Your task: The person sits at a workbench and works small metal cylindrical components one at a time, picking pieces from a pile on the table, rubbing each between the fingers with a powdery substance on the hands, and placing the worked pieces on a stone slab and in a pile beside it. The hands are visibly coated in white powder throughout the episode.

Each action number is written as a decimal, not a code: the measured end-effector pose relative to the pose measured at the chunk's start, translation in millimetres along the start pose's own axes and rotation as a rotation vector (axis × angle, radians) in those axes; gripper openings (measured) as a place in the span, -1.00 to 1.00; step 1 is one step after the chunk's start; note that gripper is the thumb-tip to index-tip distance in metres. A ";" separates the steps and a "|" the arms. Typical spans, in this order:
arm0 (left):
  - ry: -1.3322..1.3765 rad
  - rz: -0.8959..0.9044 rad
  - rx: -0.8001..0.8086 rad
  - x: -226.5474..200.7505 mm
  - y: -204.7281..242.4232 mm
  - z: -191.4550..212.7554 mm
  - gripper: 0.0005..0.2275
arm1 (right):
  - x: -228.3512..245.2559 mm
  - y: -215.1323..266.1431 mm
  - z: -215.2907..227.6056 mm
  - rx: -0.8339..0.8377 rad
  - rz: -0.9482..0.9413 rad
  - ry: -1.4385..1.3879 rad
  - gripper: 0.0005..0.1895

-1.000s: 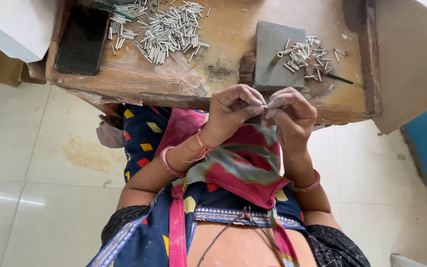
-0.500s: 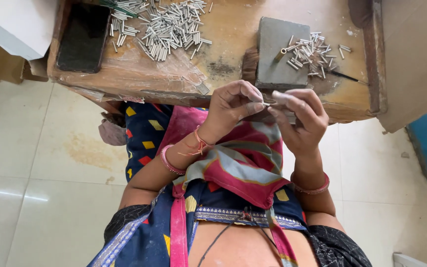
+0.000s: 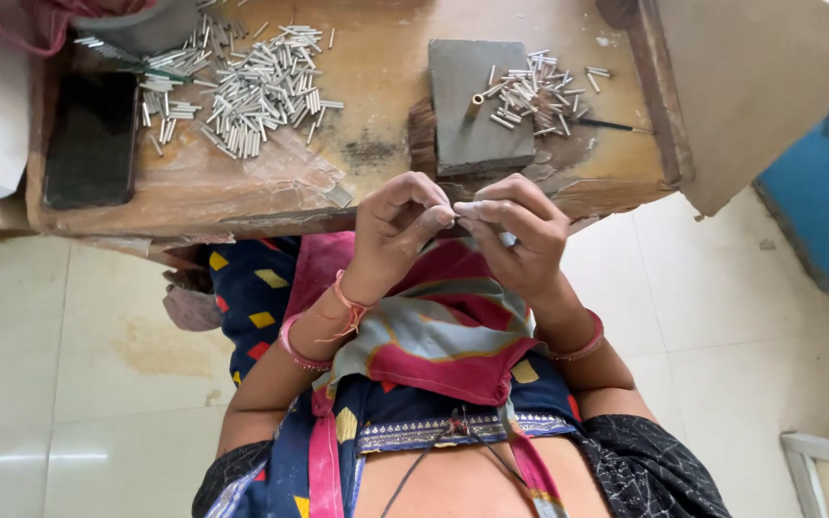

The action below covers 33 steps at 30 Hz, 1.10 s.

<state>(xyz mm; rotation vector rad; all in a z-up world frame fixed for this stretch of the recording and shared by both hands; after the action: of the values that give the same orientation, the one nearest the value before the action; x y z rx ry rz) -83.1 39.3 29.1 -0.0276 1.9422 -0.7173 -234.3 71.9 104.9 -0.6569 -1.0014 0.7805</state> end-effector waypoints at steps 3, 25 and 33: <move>-0.029 -0.039 -0.036 -11.9 -1.1 -1.0 -0.91 | -0.1 -6.0 -1.5 0.028 -0.009 0.005 -0.79; -0.506 -0.259 -0.095 -57.3 -6.3 -17.7 -0.91 | 2.2 -14.9 2.5 0.017 0.035 -0.065 -0.84; 0.054 -0.125 -0.197 8.0 -5.8 2.3 -0.87 | 3.0 -8.6 -22.4 -0.162 0.064 0.024 -0.91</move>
<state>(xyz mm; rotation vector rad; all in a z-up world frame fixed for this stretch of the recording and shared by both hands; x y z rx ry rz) -86.7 30.8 24.7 -0.2547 2.0704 -0.6107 -210.7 66.6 104.2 -0.8395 -1.0329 0.7501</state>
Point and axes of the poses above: each hand's wrist, its own y-axis away from the middle knuckle, its own z-axis out of the back of the hand, x = y × z, the point moved 7 cm from there along -y, towards the middle knuckle, and after that the axes turned 3 degrees about x, right-handed, at the moved point
